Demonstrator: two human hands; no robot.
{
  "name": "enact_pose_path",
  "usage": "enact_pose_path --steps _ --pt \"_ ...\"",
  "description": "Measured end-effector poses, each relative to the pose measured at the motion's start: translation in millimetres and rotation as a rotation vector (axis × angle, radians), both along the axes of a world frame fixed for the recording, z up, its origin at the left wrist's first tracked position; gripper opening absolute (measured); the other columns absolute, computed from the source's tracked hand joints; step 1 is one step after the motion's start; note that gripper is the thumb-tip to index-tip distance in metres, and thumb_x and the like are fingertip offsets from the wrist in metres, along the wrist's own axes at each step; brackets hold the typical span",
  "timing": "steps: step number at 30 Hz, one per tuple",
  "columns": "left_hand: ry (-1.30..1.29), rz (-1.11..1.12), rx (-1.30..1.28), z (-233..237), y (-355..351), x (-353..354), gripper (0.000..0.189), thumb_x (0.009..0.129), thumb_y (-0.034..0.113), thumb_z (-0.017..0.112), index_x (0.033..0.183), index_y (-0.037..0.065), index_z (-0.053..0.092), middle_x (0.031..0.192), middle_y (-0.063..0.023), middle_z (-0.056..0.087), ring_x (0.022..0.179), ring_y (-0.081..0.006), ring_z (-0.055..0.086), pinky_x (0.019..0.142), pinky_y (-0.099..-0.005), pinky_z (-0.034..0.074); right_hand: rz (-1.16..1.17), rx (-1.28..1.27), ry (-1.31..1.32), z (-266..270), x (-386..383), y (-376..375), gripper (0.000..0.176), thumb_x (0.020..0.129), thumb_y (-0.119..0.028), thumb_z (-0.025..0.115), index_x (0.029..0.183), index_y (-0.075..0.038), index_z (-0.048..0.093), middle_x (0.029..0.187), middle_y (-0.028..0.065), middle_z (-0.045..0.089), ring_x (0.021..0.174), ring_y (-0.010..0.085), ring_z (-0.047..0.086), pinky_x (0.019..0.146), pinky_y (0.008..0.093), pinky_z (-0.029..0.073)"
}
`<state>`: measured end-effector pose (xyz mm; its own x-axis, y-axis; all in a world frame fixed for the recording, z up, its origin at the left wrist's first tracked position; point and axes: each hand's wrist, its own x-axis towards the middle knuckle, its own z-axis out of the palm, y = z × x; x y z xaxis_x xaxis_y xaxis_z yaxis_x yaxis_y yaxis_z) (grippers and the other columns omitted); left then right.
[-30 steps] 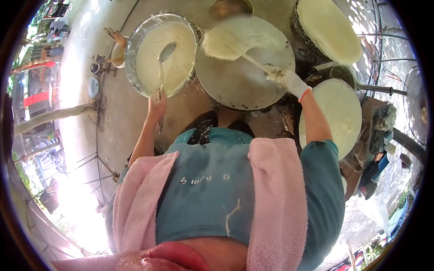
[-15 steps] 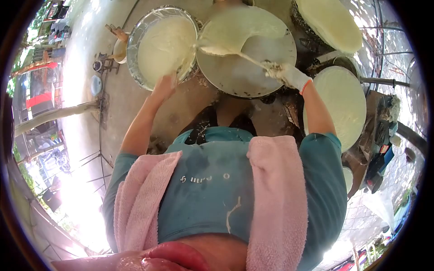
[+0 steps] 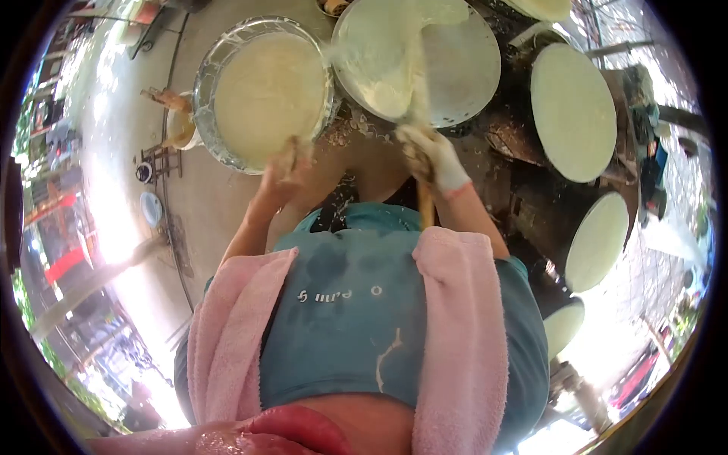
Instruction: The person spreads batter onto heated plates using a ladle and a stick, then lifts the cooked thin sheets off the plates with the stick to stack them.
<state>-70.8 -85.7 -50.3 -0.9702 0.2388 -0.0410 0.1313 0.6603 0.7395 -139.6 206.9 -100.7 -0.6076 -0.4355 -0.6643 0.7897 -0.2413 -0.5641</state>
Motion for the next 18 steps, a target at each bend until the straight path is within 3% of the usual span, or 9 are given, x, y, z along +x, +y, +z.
enact_pose_path --steps 2,3,5,8,10,12,13,16,18 --pt "0.707 0.056 -0.509 -20 -48 2 0.024 0.079 0.002 0.059 0.103 -0.001 0.057 0.083 -0.0175 0.062 0.069 -0.0327 0.061 0.057 -0.0364 0.049 -0.024 0.085 0.072 12 -4 -74 0.022 0.088 -0.031 0.060 0.094 -0.010 0.059 0.059 -0.0024 0.049 0.039 0.0061 0.041 0.034 0.0226 0.031" --pt "0.713 0.048 -0.491 -26 -68 6 0.024 0.079 0.002 0.059 0.103 -0.001 0.057 0.083 -0.0175 0.062 0.069 -0.0327 0.061 0.057 -0.0364 0.049 -0.042 0.128 0.067 -6 -7 -104 0.023 0.088 -0.032 0.058 0.093 -0.010 0.061 0.061 0.0008 0.052 0.043 0.0109 0.047 0.038 0.0260 0.036" --pt "0.359 0.279 -0.446 -35 -100 13 0.028 0.078 0.001 0.060 0.106 -0.001 0.057 0.090 -0.0187 0.062 0.068 -0.0334 0.061 0.059 -0.0339 0.051 -0.071 0.183 0.060 -63 -7 -134 0.024 0.088 -0.033 0.057 0.092 -0.009 0.062 0.063 0.0041 0.056 0.047 0.0158 0.052 0.041 0.0295 0.041" --pt "0.242 0.330 -0.169 -26 -125 30 0.027 0.078 0.000 0.059 0.105 -0.001 0.057 0.094 -0.0196 0.060 0.078 -0.0352 0.059 0.067 -0.0382 0.050 -0.167 0.935 0.545 -124 4 -130 0.035 0.088 -0.038 0.053 0.094 -0.005 0.064 0.080 0.0152 0.064 0.083 0.0345 0.060 0.073 0.0395 0.049" --pt "0.179 0.356 -0.026 -19 -126 45 0.026 0.078 0.000 0.058 0.105 -0.001 0.057 0.096 -0.0201 0.059 0.082 -0.0361 0.058 0.072 -0.0403 0.049 -0.276 0.983 0.790 -125 16 -96 0.035 0.089 -0.040 0.052 0.088 -0.006 0.063 0.068 0.0115 0.062 0.067 0.0274 0.061 0.059 0.0361 0.049" --pt "-0.216 0.686 0.351 -13 -121 60 0.009 0.087 0.008 0.052 0.089 -0.001 0.054 0.069 -0.0050 0.049 0.061 -0.0110 0.046 0.054 -0.0284 0.040 -0.349 0.800 0.102 -64 18 -71 0.035 0.091 -0.040 0.051 0.080 -0.008 0.060 0.058 0.0048 0.056 0.050 0.0175 0.055 0.046 0.0308 0.043" --pt "0.067 0.477 -0.007 -19 -125 68 0.010 0.086 0.009 0.053 0.089 -0.001 0.054 0.071 -0.0075 0.051 0.062 -0.0143 0.047 0.055 -0.0303 0.041 -0.369 0.666 0.026 -51 18 -58 0.036 0.091 -0.041 0.052 0.075 -0.009 0.057 0.054 -0.0008 0.050 0.042 0.0105 0.045 0.038 0.0269 0.034" --pt "0.297 0.411 -0.186 -29 -115 79 0.011 0.084 0.009 0.055 0.090 -0.001 0.054 0.073 -0.0095 0.052 0.064 -0.0185 0.048 0.057 -0.0328 0.042 -0.337 0.611 0.132 -40 19 -63 0.035 0.090 -0.040 0.052 0.078 -0.009 0.058 0.058 -0.0004 0.053 0.046 0.0091 0.046 0.042 0.0265 0.036" --pt "0.070 0.571 0.008 -31 -101 80 0.012 0.084 0.009 0.055 0.090 -0.001 0.054 0.074 -0.0099 0.052 0.065 -0.0198 0.049 0.058 -0.0336 0.042 -0.001 1.048 0.710 -107 34 -63 0.035 0.091 -0.037 0.048 0.084 -0.005 0.058 0.076 0.0209 0.063 0.071 0.0361 0.062 0.061 0.0449 0.046"
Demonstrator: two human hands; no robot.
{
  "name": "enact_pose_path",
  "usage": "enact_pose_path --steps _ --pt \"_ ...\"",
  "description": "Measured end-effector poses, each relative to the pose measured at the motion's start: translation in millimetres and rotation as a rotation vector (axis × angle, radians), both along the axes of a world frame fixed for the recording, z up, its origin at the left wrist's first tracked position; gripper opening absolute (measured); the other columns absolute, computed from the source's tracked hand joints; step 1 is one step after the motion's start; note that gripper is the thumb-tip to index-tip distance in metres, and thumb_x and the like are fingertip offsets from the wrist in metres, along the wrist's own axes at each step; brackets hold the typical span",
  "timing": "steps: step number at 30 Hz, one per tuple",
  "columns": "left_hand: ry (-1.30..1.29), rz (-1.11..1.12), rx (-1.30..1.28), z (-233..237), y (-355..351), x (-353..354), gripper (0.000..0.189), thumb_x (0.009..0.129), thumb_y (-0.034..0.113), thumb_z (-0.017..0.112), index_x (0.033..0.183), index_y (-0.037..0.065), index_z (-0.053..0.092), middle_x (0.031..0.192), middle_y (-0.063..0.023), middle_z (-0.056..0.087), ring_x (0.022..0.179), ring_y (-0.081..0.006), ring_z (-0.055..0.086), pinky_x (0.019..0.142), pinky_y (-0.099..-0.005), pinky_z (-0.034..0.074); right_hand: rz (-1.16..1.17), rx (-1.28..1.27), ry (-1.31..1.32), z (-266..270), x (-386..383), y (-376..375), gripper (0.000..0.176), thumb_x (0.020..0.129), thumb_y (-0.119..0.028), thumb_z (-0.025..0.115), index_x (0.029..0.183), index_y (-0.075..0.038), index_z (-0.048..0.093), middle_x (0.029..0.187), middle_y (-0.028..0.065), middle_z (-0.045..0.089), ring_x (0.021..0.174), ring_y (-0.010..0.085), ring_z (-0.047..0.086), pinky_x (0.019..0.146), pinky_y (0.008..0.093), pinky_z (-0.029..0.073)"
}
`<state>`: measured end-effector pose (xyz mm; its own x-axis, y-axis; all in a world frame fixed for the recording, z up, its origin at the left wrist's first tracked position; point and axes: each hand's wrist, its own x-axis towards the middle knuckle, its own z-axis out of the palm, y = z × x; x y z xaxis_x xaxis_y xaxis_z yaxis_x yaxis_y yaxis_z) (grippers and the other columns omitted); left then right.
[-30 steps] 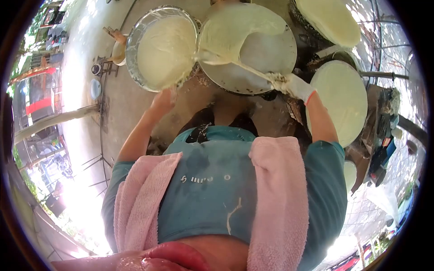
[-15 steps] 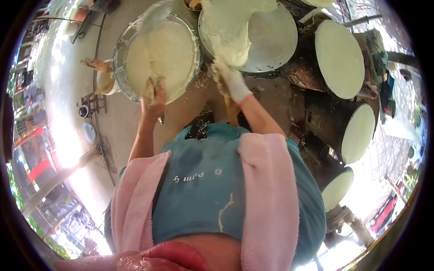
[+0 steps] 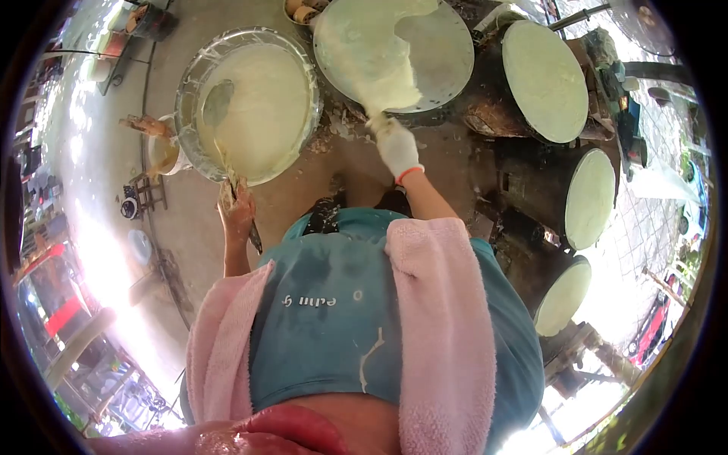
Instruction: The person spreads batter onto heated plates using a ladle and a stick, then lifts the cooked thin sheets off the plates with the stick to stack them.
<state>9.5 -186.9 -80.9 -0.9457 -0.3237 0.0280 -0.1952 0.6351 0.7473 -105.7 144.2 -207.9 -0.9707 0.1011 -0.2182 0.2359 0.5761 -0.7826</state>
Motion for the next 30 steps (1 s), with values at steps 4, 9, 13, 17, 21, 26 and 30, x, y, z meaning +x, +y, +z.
enact_pose_path --steps 4,9,13,17,21,26,30 --pt "-0.198 0.186 0.246 6 32 -3 0.012 0.083 0.009 0.056 0.089 -0.001 0.054 0.072 -0.0099 0.051 0.065 -0.0207 0.050 0.059 -0.0346 0.043 0.063 0.321 0.008 27 -9 64 0.039 0.090 -0.042 0.048 0.098 -0.005 0.057 0.083 0.0237 0.063 0.083 0.0418 0.060 0.070 0.0486 0.046" --pt "-0.194 0.209 0.269 15 86 -11 0.012 0.085 0.011 0.056 0.089 0.000 0.053 0.069 -0.0079 0.051 0.056 -0.0173 0.048 0.051 -0.0322 0.041 -0.163 -0.145 -0.245 42 -55 128 0.042 0.091 -0.040 0.049 0.090 -0.001 0.063 0.084 0.0228 0.064 0.084 0.0398 0.061 0.072 0.0458 0.048" --pt "-0.187 0.231 0.224 32 129 -14 0.012 0.089 0.014 0.054 0.085 0.003 0.051 0.063 -0.0033 0.050 0.046 -0.0101 0.044 0.039 -0.0252 0.035 0.339 0.116 0.059 27 -7 136 0.037 0.089 -0.041 0.050 0.093 -0.008 0.064 0.083 0.0218 0.064 0.083 0.0395 0.061 0.072 0.0453 0.048" --pt "-0.243 0.342 0.430 67 171 -22 0.012 0.091 0.014 0.053 0.084 0.005 0.050 0.058 -0.0005 0.047 0.042 -0.0071 0.043 0.036 -0.0222 0.032 0.164 0.187 -0.081 49 -52 193 0.028 0.090 -0.033 0.046 0.090 -0.008 0.058 0.080 0.0226 0.063 0.078 0.0416 0.060 0.067 0.0511 0.046" --pt "-0.251 0.307 0.399 70 186 -22 0.013 0.091 0.015 0.052 0.084 0.005 0.050 0.056 0.0003 0.046 0.039 -0.0072 0.042 0.034 -0.0228 0.031 0.115 -0.061 -0.114 56 -83 208 0.033 0.091 -0.034 0.048 0.097 -0.005 0.062 0.082 0.0238 0.063 0.081 0.0414 0.060 0.066 0.0457 0.046" --pt "-0.255 0.295 0.278 64 186 -19 0.014 0.091 0.016 0.053 0.084 0.004 0.050 0.055 0.0005 0.047 0.039 -0.0077 0.042 0.034 -0.0227 0.031 0.414 0.239 0.023 28 -38 231 0.038 0.089 -0.041 0.053 0.089 -0.003 0.061 0.083 0.0233 0.062 0.080 0.0422 0.059 0.067 0.0458 0.047" --pt "-0.278 0.312 0.306 68 196 -21 0.015 0.090 0.015 0.054 0.082 0.003 0.050 0.056 -0.0002 0.048 0.041 -0.0080 0.044 0.036 -0.0230 0.032 0.211 0.195 0.143 34 -125 255 0.047 0.090 -0.045 0.049 0.085 0.001 0.059 0.077 0.0246 0.061 0.077 0.0421 0.059 0.065 0.0479 0.045"
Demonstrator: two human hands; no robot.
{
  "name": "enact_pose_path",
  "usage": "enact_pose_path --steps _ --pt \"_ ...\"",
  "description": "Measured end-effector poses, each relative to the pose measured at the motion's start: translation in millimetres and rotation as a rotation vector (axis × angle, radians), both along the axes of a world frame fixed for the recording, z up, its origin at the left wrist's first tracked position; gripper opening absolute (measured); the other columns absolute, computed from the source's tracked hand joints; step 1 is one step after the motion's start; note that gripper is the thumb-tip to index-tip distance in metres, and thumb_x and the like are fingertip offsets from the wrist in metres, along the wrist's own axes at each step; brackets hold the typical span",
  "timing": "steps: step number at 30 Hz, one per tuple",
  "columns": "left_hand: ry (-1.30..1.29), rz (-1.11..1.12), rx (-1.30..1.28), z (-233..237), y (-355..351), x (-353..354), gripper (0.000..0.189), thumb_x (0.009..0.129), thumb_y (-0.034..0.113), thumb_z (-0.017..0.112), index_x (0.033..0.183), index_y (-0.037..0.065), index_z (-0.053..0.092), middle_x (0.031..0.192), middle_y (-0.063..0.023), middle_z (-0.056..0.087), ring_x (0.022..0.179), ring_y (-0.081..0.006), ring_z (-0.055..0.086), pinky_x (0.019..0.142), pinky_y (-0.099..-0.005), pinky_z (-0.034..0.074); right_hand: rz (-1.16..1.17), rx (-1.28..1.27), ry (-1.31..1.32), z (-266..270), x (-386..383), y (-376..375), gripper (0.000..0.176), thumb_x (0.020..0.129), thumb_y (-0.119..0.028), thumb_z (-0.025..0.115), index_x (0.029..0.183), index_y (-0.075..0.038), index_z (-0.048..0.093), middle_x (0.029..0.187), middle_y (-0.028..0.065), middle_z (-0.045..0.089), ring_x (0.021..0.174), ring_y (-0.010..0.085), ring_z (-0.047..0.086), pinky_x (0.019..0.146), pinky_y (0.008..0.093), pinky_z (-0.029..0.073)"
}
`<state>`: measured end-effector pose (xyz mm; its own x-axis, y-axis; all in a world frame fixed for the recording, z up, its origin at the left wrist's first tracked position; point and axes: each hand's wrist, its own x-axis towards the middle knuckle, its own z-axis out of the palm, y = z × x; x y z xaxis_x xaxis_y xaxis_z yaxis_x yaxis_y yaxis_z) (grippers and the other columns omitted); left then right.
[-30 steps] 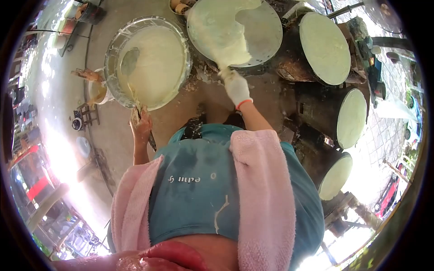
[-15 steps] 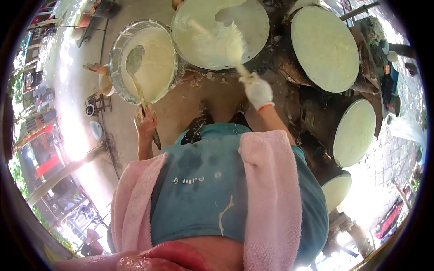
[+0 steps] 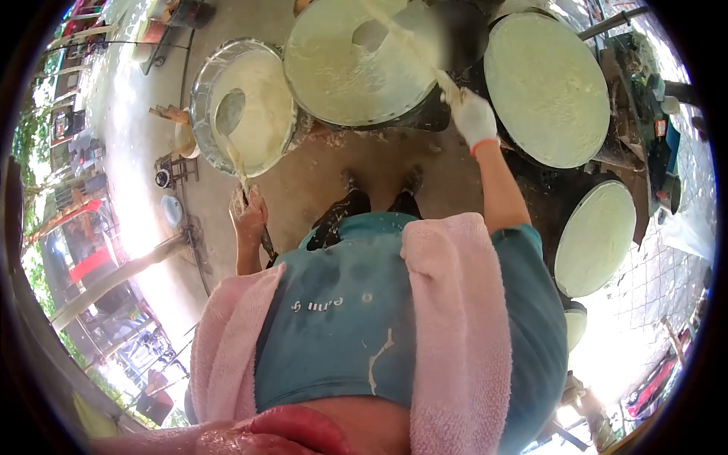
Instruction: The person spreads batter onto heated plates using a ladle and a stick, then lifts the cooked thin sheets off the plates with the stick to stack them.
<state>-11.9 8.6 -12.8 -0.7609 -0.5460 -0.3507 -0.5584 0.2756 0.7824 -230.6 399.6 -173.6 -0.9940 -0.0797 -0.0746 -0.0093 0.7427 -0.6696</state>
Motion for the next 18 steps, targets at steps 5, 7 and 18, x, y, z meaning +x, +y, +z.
enact_pose_path --steps 5,7,18 --pt "-0.002 0.083 0.091 -10 1 -2 0.014 0.090 0.015 0.054 0.084 0.003 0.050 0.057 -0.0014 0.049 0.040 -0.0081 0.044 0.036 -0.0234 0.033 0.072 -0.340 -0.365 40 14 -21 0.028 0.093 -0.024 0.049 0.101 0.000 0.061 0.090 0.0094 0.067 0.070 0.0213 0.059 0.064 0.0342 0.046" --pt "0.002 -0.037 -0.171 -35 -15 9 0.013 0.090 0.015 0.054 0.086 0.003 0.050 0.055 -0.0025 0.049 0.038 -0.0094 0.042 0.036 -0.0244 0.034 0.121 -0.506 -0.350 10 26 -18 0.027 0.094 -0.021 0.047 0.109 -0.001 0.060 0.098 0.0081 0.068 0.072 0.0210 0.061 0.065 0.0336 0.047" --pt "-0.043 0.163 -0.035 -4 16 25 0.014 0.090 0.013 0.054 0.088 -0.001 0.053 0.052 -0.0028 0.048 0.039 -0.0097 0.044 0.035 -0.0255 0.033 0.112 0.410 0.021 28 -208 -67 0.054 0.091 -0.047 0.035 0.138 -0.020 0.038 0.101 0.0186 0.065 0.093 0.0360 0.062 0.081 0.0437 0.049"
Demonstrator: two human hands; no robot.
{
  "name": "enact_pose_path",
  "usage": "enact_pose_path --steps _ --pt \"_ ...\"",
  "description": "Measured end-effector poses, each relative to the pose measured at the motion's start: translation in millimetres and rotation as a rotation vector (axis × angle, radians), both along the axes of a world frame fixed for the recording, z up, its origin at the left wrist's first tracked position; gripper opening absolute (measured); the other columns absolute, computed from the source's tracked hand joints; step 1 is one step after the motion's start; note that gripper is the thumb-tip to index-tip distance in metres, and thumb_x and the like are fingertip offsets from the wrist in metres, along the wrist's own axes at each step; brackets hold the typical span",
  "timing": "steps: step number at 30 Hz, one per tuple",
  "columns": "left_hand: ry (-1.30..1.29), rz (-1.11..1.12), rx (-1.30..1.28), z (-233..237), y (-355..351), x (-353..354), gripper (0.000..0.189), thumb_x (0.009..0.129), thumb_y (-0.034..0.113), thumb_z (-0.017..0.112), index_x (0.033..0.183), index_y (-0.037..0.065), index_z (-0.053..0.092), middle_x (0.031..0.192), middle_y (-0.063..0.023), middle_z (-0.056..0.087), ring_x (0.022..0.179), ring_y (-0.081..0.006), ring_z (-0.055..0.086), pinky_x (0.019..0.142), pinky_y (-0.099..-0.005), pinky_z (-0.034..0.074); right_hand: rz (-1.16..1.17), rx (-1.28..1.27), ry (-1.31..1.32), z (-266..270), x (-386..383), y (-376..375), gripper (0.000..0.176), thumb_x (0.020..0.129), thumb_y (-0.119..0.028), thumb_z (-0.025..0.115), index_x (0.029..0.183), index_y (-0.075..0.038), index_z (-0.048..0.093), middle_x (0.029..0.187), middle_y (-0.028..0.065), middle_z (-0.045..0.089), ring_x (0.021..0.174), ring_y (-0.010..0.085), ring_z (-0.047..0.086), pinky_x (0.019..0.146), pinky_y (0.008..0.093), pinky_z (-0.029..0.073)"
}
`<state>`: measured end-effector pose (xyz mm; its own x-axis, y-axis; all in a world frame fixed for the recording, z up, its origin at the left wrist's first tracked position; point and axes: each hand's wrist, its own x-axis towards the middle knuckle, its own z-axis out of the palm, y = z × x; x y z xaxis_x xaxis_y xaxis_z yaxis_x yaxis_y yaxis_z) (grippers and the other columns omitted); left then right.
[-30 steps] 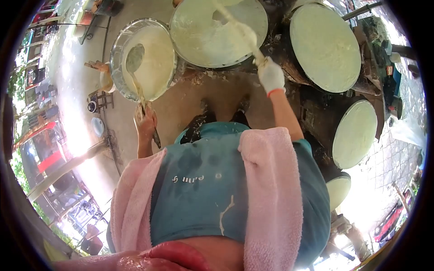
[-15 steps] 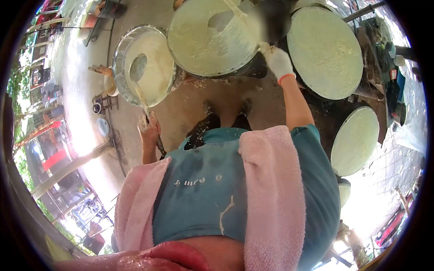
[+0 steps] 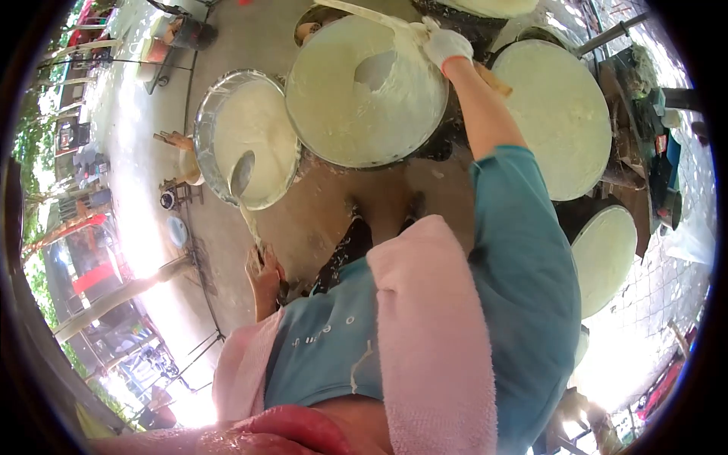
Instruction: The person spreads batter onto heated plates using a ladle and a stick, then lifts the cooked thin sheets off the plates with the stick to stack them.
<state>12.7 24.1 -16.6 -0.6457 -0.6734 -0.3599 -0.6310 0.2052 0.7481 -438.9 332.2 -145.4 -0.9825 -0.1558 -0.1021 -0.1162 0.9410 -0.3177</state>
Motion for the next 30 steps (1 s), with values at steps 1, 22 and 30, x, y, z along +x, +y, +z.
enact_pose_path --steps 1,22,30 --pt "0.000 0.040 0.032 1 1 2 0.014 0.090 0.013 0.054 0.089 -0.001 0.053 0.052 -0.0029 0.049 0.039 -0.0096 0.044 0.035 -0.0255 0.033 -0.003 -0.007 0.005 -1 -8 -9 0.054 0.091 -0.047 0.035 0.138 -0.020 0.038 0.101 0.0186 0.065 0.093 0.0360 0.062 0.081 0.0437 0.049" --pt "0.145 -0.110 0.219 0 8 -49 0.012 0.091 0.013 0.052 0.091 0.002 0.051 0.058 -0.0015 0.046 0.038 -0.0113 0.045 0.034 -0.0252 0.034 -0.513 -1.239 -0.516 -44 204 86 0.028 0.085 -0.038 0.065 0.100 -0.014 0.068 0.058 -0.0076 0.044 0.041 0.0038 0.033 0.038 0.0219 0.026" --pt "0.144 -0.014 0.212 5 13 -39 0.013 0.093 0.015 0.051 0.087 0.004 0.051 0.057 -0.0014 0.046 0.038 -0.0117 0.045 0.034 -0.0253 0.033 -0.374 -1.263 -0.685 14 204 105 0.028 0.088 -0.027 0.064 0.108 -0.008 0.064 0.072 -0.0072 0.054 0.052 0.0019 0.038 0.047 0.0164 0.028"
